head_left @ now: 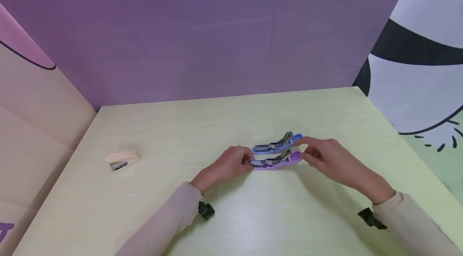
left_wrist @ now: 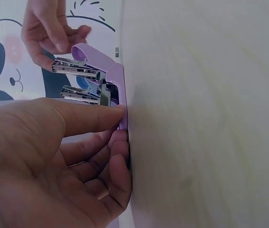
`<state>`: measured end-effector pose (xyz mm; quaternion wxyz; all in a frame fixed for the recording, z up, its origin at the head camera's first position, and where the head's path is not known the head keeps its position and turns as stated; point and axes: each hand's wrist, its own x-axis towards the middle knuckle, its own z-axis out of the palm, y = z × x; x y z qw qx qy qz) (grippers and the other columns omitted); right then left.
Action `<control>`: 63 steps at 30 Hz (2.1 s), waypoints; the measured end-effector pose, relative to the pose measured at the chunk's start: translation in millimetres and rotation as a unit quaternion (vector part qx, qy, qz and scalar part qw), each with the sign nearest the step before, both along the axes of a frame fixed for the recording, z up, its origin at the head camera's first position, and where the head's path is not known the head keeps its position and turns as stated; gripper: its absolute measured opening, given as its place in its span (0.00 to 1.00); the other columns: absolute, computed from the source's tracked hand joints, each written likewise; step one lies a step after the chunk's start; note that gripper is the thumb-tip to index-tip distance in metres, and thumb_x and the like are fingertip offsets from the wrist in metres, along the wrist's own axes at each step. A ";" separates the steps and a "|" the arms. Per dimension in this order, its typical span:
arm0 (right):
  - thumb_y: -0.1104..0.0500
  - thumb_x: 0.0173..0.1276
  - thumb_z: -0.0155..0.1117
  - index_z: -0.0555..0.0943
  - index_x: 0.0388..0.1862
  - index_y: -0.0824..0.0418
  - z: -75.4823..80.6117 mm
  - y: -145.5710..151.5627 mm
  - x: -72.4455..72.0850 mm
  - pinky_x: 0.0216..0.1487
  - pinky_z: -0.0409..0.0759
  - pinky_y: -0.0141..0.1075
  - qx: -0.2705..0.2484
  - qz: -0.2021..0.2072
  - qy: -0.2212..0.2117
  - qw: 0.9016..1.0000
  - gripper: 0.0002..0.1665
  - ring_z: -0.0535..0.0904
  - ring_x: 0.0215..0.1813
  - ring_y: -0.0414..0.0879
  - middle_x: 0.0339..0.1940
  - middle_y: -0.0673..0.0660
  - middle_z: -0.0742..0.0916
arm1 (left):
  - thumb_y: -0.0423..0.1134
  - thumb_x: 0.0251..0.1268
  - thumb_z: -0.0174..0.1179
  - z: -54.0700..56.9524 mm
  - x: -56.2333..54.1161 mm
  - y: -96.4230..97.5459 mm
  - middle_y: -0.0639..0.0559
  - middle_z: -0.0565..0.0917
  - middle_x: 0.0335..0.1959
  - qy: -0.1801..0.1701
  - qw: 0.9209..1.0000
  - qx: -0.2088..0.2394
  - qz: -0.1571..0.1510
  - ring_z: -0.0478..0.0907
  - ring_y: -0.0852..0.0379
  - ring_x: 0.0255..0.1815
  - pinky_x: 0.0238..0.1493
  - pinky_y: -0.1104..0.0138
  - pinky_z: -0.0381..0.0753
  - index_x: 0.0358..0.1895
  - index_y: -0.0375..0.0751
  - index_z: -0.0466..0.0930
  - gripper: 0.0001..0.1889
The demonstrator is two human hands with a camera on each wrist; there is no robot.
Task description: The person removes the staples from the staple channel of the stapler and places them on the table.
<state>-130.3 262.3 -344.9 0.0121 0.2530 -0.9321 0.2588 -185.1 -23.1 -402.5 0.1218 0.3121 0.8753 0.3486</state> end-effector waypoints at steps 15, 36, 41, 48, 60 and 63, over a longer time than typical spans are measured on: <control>0.65 0.70 0.64 0.83 0.45 0.59 20.5 -43.6 5.9 0.24 0.72 0.30 -0.015 -0.022 0.052 0.998 0.06 0.70 0.22 0.35 0.23 0.43 0.81 | 0.33 0.63 0.67 -1.4 1.2 -1.0 0.57 0.75 0.23 0.018 1.000 -0.006 -0.013 0.69 0.62 0.27 0.39 0.68 0.70 0.40 0.43 0.78 0.08; 0.64 0.72 0.58 0.82 0.46 0.68 -1.5 -90.2 -5.1 0.18 0.69 0.32 -0.006 -0.007 -0.094 0.995 0.10 0.74 0.14 0.40 0.14 0.48 0.79 | 0.32 0.62 0.68 -1.4 -2.3 -1.6 0.56 0.74 0.22 0.014 1.000 -0.002 -0.008 0.68 0.63 0.24 0.32 0.71 0.67 0.37 0.42 0.77 0.08; 0.65 0.73 0.53 0.82 0.41 0.67 -4.3 -91.6 -8.2 0.19 0.72 0.34 -0.017 -0.020 -0.128 0.991 0.11 0.79 0.15 0.47 0.17 0.52 0.83 | 0.32 0.61 0.68 -1.8 -3.1 -1.3 0.56 0.74 0.21 0.016 1.000 -0.003 -0.009 0.68 0.63 0.24 0.31 0.71 0.67 0.37 0.41 0.77 0.08; 0.66 0.75 0.51 0.81 0.37 0.66 -13.1 -97.1 -7.9 0.21 0.75 0.35 -0.010 -0.047 -0.164 0.985 0.11 0.79 0.14 0.46 0.17 0.53 0.82 | 0.33 0.62 0.68 -1.5 -3.9 -1.6 0.57 0.75 0.22 0.018 1.000 -0.011 -0.011 0.69 0.64 0.25 0.34 0.71 0.69 0.38 0.42 0.78 0.07; 0.64 0.78 0.47 0.71 0.57 0.80 -15.8 -95.7 -3.6 0.27 0.85 0.45 -0.212 -0.061 -0.325 0.920 0.19 0.85 0.21 0.54 0.22 0.64 0.87 | 0.32 0.62 0.67 -0.9 -2.7 -1.2 0.57 0.75 0.22 0.034 0.999 -0.014 -0.010 0.69 0.64 0.24 0.31 0.72 0.68 0.39 0.41 0.78 0.07; 0.63 0.79 0.46 0.67 0.61 0.82 -13.5 -94.4 -1.5 0.30 0.85 0.47 -0.246 -0.066 -0.363 0.896 0.22 0.86 0.24 0.55 0.25 0.67 0.87 | 0.33 0.62 0.67 -0.6 -1.3 -0.6 0.57 0.75 0.22 0.039 0.999 -0.017 -0.008 0.69 0.64 0.24 0.30 0.72 0.68 0.39 0.41 0.78 0.07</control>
